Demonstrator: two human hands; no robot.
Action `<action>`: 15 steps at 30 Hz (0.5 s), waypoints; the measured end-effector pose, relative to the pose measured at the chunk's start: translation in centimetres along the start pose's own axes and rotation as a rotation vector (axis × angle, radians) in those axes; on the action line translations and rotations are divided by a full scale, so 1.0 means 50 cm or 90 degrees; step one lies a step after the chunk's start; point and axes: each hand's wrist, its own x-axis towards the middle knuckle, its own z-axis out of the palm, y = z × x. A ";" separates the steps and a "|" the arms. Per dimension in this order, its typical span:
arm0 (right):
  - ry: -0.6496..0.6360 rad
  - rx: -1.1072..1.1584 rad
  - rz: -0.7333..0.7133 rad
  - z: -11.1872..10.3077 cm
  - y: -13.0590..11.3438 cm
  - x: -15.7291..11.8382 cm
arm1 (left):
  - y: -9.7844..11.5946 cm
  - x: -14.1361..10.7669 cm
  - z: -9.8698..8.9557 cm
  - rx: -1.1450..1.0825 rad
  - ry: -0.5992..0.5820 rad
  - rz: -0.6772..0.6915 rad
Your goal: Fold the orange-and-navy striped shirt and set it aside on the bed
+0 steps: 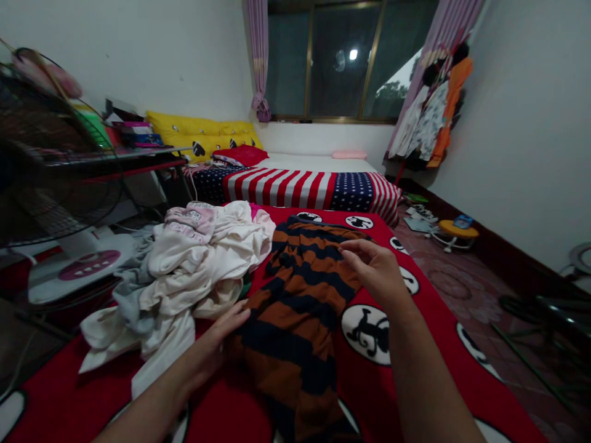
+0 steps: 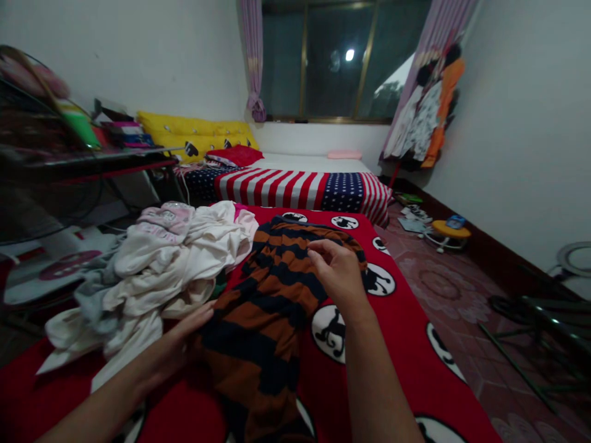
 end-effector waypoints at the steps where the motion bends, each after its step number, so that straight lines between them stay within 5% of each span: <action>1: -0.021 -0.001 -0.002 0.006 -0.002 -0.003 | -0.004 -0.004 -0.005 0.020 -0.012 0.006; 4: -0.112 0.010 -0.005 0.023 -0.015 -0.022 | -0.001 -0.017 -0.017 0.063 -0.037 0.027; 10: -0.498 -0.132 -0.159 0.025 -0.017 -0.127 | 0.021 -0.040 -0.058 0.206 -0.008 0.058; 12: -0.513 -0.202 -0.204 0.021 0.008 -0.165 | 0.022 -0.042 -0.076 0.236 0.014 0.130; 15: -0.433 -0.202 -0.204 -0.006 0.048 -0.197 | 0.033 -0.048 -0.097 0.297 0.100 0.269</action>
